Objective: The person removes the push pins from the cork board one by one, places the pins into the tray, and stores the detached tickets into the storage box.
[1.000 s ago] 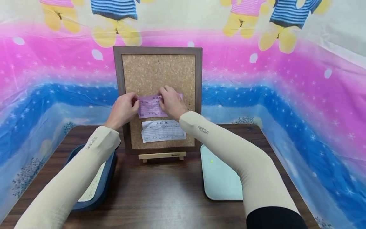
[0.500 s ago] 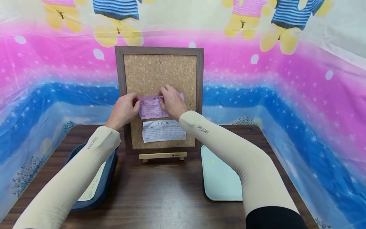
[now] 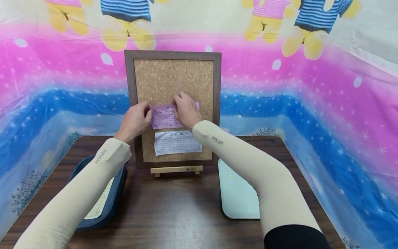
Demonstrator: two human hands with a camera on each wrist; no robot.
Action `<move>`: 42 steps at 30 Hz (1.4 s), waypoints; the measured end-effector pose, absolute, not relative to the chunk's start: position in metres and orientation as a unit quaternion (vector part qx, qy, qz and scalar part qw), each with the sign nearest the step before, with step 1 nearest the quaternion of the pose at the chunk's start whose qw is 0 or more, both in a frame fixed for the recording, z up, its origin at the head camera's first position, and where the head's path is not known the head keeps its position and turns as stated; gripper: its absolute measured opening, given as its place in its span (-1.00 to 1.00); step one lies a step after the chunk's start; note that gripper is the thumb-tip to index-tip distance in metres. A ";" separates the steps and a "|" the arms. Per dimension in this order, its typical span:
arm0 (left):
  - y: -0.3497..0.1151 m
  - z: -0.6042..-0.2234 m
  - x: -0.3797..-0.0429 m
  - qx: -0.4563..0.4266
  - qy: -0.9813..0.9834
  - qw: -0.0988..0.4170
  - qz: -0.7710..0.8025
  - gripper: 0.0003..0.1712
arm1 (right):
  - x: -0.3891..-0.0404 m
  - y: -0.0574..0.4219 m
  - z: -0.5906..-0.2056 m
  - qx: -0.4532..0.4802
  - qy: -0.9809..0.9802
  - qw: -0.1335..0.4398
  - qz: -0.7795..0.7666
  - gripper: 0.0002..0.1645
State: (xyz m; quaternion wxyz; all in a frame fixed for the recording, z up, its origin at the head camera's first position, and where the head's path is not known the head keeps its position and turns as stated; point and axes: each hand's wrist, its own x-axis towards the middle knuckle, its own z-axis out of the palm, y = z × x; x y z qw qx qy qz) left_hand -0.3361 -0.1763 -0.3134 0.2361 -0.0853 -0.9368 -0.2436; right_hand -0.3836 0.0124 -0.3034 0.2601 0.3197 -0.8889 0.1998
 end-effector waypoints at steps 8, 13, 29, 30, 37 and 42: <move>-0.174 -0.312 -0.335 -0.089 -0.936 0.239 -0.242 -0.85 | -0.379 0.010 -0.301 0.285 -0.900 0.261 0.201 -0.94; -0.172 -0.311 -0.335 -0.093 -0.935 0.244 -0.239 -0.86 | -0.378 0.010 -0.299 0.271 -0.903 0.267 0.198 -0.94; -0.171 -0.313 -0.335 -0.090 -0.938 0.236 -0.236 -0.85 | -0.380 0.023 -0.303 0.322 -0.885 0.265 0.206 -0.92; -0.172 -0.314 -0.335 -0.089 -0.938 0.237 -0.237 -0.85 | -0.379 0.024 -0.304 0.329 -0.884 0.263 0.205 -0.91; -0.178 -0.314 -0.335 -0.083 -0.936 0.243 -0.239 -0.84 | -0.374 0.031 -0.309 0.373 -0.864 0.263 0.209 -0.89; -0.182 -0.312 -0.333 -0.079 -0.933 0.243 -0.252 -0.83 | -0.374 0.040 -0.311 0.367 -0.867 0.255 0.219 -0.89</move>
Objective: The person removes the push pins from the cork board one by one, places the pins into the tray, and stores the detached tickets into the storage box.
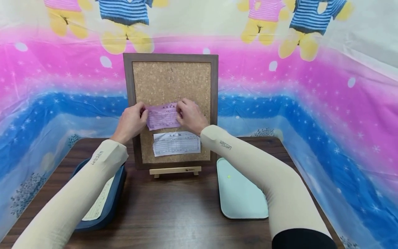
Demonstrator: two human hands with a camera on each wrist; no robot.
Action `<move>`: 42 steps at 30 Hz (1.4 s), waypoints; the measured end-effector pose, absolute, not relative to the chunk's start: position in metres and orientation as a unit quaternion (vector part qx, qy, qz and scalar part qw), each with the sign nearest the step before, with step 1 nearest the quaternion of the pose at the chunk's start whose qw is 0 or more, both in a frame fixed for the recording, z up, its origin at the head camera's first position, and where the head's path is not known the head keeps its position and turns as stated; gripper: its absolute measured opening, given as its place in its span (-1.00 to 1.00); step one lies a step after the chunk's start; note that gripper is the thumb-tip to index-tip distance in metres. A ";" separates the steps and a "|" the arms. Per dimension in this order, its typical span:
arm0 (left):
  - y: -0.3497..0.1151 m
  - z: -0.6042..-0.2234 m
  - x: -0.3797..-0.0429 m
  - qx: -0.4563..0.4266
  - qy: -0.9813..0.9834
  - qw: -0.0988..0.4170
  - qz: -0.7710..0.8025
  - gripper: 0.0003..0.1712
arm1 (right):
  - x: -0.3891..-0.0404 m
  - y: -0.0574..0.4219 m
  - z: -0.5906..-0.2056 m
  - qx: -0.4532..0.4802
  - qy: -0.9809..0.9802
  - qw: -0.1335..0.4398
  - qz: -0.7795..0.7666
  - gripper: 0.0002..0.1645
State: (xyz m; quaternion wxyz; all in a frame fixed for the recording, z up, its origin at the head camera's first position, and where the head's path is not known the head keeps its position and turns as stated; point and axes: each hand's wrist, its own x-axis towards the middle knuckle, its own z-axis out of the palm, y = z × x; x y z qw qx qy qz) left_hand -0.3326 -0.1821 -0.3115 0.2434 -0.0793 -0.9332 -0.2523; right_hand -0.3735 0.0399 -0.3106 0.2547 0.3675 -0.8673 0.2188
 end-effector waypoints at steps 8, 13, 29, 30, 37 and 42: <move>-0.190 -0.310 -0.331 -0.070 -0.927 0.252 -0.267 -0.81 | -0.373 0.059 -0.313 0.356 -0.877 0.237 0.220 -0.88; -0.196 -0.308 -0.328 -0.070 -0.924 0.254 -0.276 -0.80 | -0.373 0.070 -0.315 0.363 -0.873 0.238 0.221 -0.90; -0.224 -0.308 -0.314 -0.061 -0.921 0.254 -0.288 -0.77 | -0.369 0.093 -0.321 0.373 -0.870 0.250 0.205 -0.91; -0.225 -0.308 -0.313 -0.060 -0.922 0.252 -0.288 -0.77 | -0.369 0.095 -0.322 0.373 -0.869 0.251 0.205 -0.91; -0.240 -0.305 -0.305 -0.077 -0.929 0.216 -0.289 -0.78 | -0.367 0.108 -0.328 0.363 -0.874 0.244 0.211 -0.91; -0.250 -0.305 -0.299 -0.097 -0.934 0.192 -0.287 -0.78 | -0.363 0.110 -0.331 0.368 -0.875 0.237 0.205 -0.91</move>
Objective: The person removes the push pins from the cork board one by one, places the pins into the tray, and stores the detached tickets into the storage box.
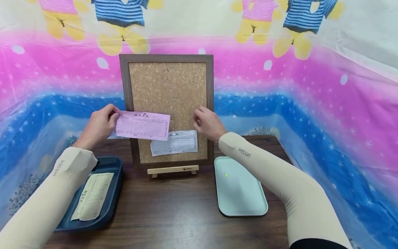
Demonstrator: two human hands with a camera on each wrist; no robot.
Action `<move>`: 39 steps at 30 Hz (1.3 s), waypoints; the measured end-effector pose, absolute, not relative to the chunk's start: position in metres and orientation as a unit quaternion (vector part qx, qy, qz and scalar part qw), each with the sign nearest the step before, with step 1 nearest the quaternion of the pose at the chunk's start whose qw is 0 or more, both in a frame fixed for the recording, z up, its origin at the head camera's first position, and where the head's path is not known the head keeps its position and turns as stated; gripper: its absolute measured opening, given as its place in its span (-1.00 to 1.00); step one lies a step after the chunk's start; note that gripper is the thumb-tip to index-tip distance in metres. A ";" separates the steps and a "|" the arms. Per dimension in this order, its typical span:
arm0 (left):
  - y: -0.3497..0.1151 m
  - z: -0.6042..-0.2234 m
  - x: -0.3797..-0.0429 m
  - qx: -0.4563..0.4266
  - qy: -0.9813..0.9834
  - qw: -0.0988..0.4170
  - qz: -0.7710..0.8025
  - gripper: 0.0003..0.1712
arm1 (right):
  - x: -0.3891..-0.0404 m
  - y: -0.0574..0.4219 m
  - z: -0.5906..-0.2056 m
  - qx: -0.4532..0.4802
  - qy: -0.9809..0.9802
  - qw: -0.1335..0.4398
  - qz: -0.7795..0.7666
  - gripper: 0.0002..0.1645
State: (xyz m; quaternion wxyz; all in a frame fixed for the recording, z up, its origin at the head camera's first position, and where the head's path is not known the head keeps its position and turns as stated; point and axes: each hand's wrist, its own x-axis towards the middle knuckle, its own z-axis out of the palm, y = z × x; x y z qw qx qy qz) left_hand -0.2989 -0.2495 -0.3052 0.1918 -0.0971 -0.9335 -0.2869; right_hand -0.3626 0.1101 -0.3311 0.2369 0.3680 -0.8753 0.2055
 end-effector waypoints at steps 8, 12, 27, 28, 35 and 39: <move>-0.278 -0.307 -0.284 -0.101 -0.945 0.149 -0.275 -0.76 | -0.354 0.116 -0.343 0.375 -0.872 0.235 0.209 -0.92; -0.296 -0.310 -0.276 -0.112 -0.952 0.119 -0.259 -0.77 | -0.351 0.125 -0.349 0.384 -0.865 0.231 0.227 -0.91; -0.352 -0.331 -0.252 -0.133 -0.962 0.096 -0.219 -0.86 | -0.331 0.163 -0.371 0.342 -0.884 0.206 0.241 -0.88; -0.356 -0.332 -0.250 -0.133 -0.961 0.098 -0.220 -0.86 | -0.329 0.166 -0.374 0.338 -0.885 0.207 0.242 -0.87; -0.380 -0.353 -0.235 -0.097 -0.969 0.069 -0.217 -0.79 | -0.318 0.188 -0.400 0.328 -0.890 0.201 0.245 -0.88; -0.391 -0.364 -0.230 -0.092 -0.970 0.056 -0.217 -0.80 | -0.315 0.198 -0.414 0.313 -0.894 0.202 0.249 -0.86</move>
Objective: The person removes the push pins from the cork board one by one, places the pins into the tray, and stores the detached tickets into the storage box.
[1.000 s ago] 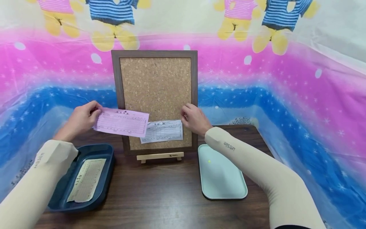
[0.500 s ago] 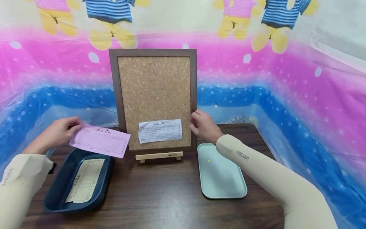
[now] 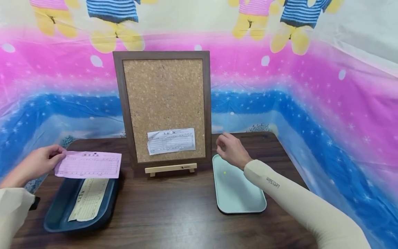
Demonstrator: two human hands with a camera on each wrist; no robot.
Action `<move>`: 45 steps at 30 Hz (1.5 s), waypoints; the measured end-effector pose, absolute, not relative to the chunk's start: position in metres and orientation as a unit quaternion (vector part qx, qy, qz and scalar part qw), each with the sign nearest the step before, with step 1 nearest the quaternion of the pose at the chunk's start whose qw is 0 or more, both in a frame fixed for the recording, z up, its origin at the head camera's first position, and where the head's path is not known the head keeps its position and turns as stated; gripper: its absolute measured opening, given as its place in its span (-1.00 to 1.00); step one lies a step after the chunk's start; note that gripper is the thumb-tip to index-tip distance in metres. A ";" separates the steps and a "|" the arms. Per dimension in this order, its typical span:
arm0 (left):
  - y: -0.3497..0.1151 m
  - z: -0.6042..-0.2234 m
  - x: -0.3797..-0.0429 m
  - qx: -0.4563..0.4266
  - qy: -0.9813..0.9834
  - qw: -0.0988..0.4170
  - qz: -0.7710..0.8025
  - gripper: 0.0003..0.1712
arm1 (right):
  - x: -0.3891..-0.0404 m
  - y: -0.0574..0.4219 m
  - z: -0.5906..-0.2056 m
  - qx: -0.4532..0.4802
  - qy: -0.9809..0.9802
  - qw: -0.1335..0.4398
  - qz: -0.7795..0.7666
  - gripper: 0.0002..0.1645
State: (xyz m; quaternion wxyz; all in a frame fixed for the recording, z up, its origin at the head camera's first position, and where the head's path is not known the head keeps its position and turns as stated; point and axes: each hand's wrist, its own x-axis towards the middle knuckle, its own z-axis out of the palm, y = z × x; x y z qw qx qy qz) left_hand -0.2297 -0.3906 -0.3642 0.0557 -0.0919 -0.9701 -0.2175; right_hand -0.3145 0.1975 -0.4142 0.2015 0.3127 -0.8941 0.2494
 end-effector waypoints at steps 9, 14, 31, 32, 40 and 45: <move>-0.408 -0.385 -0.214 -0.061 -0.969 0.025 -0.237 -0.77 | -0.311 0.200 -0.445 0.323 -0.894 0.193 0.244 -0.81; -0.416 -0.391 -0.207 -0.066 -0.973 0.026 -0.221 -0.89 | -0.311 0.205 -0.457 0.323 -0.890 0.204 0.247 -0.81; -0.396 -0.408 -0.191 -0.081 -0.974 -0.057 -0.205 -0.95 | -0.318 0.216 -0.482 0.295 -0.918 0.120 0.235 -0.86; -0.393 -0.409 -0.189 -0.081 -0.972 -0.065 -0.209 -0.95 | -0.319 0.217 -0.485 0.292 -0.921 0.110 0.233 -0.85; -0.374 -0.411 -0.188 -0.087 -0.969 -0.127 -0.192 -0.95 | -0.321 0.221 -0.498 0.293 -0.922 0.063 0.245 -0.80; -0.371 -0.415 -0.185 -0.106 -0.960 -0.151 -0.209 -0.95 | -0.319 0.220 -0.503 0.288 -0.925 0.039 0.245 -0.81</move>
